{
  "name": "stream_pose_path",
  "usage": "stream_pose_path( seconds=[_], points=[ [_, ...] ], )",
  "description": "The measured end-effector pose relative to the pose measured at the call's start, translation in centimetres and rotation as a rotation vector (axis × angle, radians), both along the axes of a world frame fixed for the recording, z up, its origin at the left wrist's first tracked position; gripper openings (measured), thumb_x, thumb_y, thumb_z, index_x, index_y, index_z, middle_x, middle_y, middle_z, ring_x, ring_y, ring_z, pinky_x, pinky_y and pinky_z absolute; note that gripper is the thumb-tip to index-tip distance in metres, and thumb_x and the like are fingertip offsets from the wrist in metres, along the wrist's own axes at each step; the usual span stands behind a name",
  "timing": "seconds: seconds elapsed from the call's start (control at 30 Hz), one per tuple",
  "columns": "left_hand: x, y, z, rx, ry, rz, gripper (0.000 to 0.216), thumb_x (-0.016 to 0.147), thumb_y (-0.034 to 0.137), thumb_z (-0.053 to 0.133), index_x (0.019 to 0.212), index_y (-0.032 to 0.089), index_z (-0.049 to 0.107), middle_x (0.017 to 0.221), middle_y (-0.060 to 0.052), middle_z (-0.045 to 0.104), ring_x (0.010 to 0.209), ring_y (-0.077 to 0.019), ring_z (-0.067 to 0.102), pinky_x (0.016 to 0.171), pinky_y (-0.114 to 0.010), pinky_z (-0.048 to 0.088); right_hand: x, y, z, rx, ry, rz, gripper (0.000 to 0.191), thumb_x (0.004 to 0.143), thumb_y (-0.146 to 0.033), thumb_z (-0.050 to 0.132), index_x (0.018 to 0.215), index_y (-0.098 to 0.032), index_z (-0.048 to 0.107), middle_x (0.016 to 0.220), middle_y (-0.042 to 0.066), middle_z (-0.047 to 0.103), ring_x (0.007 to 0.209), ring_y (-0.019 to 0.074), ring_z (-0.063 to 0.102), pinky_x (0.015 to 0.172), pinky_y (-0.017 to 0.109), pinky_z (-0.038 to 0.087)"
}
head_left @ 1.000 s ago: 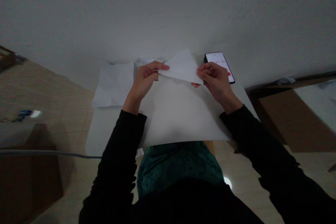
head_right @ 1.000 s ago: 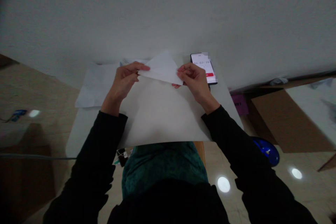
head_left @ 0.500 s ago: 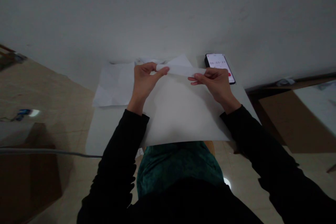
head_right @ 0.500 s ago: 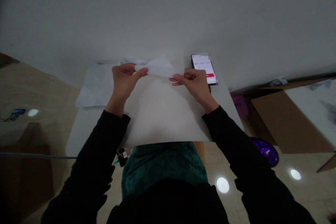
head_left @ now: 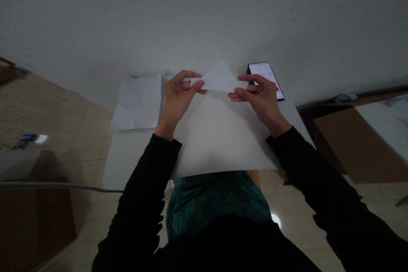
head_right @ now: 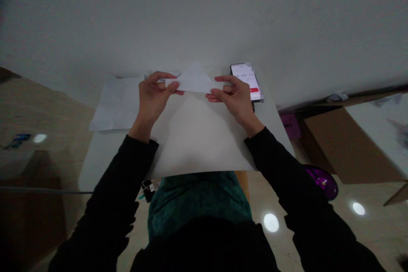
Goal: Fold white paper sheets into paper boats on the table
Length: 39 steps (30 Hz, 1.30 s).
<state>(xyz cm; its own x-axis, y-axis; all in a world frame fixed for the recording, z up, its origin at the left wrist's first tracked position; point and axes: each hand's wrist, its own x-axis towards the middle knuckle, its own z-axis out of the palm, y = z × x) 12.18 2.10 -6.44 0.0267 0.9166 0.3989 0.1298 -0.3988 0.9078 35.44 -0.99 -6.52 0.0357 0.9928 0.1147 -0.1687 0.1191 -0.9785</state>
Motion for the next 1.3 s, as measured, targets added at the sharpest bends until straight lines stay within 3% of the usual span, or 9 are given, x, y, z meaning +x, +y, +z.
stream_pose_path(
  seconds=[0.1, 0.23, 0.53, 0.8, 0.97, 1.17, 1.3],
  points=[
    [0.0, -0.1, 0.1, -0.001, 0.012, -0.013, 0.04, 0.077, 0.057, 0.083, 0.083, 0.02, 0.07, 0.071, -0.001, 0.074, 0.063, -0.0151, 0.075, 0.065, -0.026, 0.065, -0.1, 0.0, -0.2, -0.019, -0.021, -0.004, 0.031, 0.068, -0.03, 0.092, 0.078, -0.021, 0.064, 0.063, -0.003, 0.066, 0.076, 0.0236, 0.08, 0.076, 0.037, 0.071],
    [-0.3, -0.1, 0.1, -0.022, 0.032, 0.008, 0.032, 0.084, 0.048, 0.079, 0.079, 0.017, 0.07, 0.066, -0.003, 0.075, 0.058, -0.0139, 0.073, 0.058, -0.022, 0.06, -0.1, 0.1, -0.4, -0.013, -0.019, -0.012, 0.039, 0.07, -0.03, 0.092, 0.063, -0.022, 0.054, 0.056, -0.004, 0.056, 0.076, 0.0253, 0.08, 0.073, 0.036, 0.071],
    [-0.4, 0.2, -0.5, 0.01, 0.002, 0.066, 0.039, 0.083, 0.056, 0.077, 0.077, 0.018, 0.071, 0.064, -0.001, 0.074, 0.062, -0.0149, 0.076, 0.055, -0.02, 0.058, -0.3, -0.1, -0.4, -0.012, 0.027, 0.002, 0.036, 0.063, -0.044, 0.095, 0.07, -0.019, 0.07, 0.065, 0.002, 0.073, 0.067, 0.02, 0.078, 0.067, 0.032, 0.069],
    [-0.2, 0.5, -1.0, -0.056, -0.024, 0.003, 0.046, 0.073, 0.059, 0.084, 0.092, 0.019, 0.075, 0.078, -0.002, 0.077, 0.067, -0.0121, 0.076, 0.059, -0.017, 0.058, -0.2, -0.1, -0.7, 0.037, -0.026, -0.035, 0.027, 0.07, -0.038, 0.091, 0.067, -0.018, 0.072, 0.063, 0.003, 0.074, 0.059, 0.0171, 0.075, 0.059, 0.029, 0.066],
    [-0.1, 0.5, -1.2, -0.03, 0.017, 0.025, 0.039, 0.072, 0.054, 0.087, 0.082, 0.019, 0.073, 0.063, 0.004, 0.067, 0.055, -0.0066, 0.062, 0.052, -0.016, 0.054, -0.2, 0.0, -0.8, 0.11, -0.113, -0.053, 0.023, 0.074, -0.034, 0.088, 0.068, -0.017, 0.073, 0.063, 0.002, 0.074, 0.054, 0.0141, 0.072, 0.052, 0.025, 0.061],
    [0.1, 0.8, -1.9, 0.009, 0.064, 0.005, 0.04, 0.076, 0.057, 0.082, 0.083, 0.018, 0.073, 0.055, 0.007, 0.051, 0.049, -0.0046, 0.048, 0.05, -0.016, 0.052, -0.3, 0.1, -1.4, 0.152, -0.19, -0.057, 0.021, 0.077, -0.039, 0.085, 0.082, -0.02, 0.078, 0.06, -0.001, 0.072, 0.049, 0.0116, 0.066, 0.047, 0.023, 0.054],
    [-0.4, 1.0, -1.6, 0.041, 0.057, -0.052, 0.045, 0.073, 0.063, 0.083, 0.076, 0.019, 0.071, 0.055, 0.005, 0.053, 0.048, -0.005, 0.046, 0.048, -0.017, 0.048, -0.2, -0.1, -1.6, 0.192, -0.218, -0.076, 0.023, 0.077, -0.042, 0.085, 0.078, -0.021, 0.079, 0.056, -0.001, 0.07, 0.046, 0.0094, 0.06, 0.046, 0.023, 0.05]
  ],
)
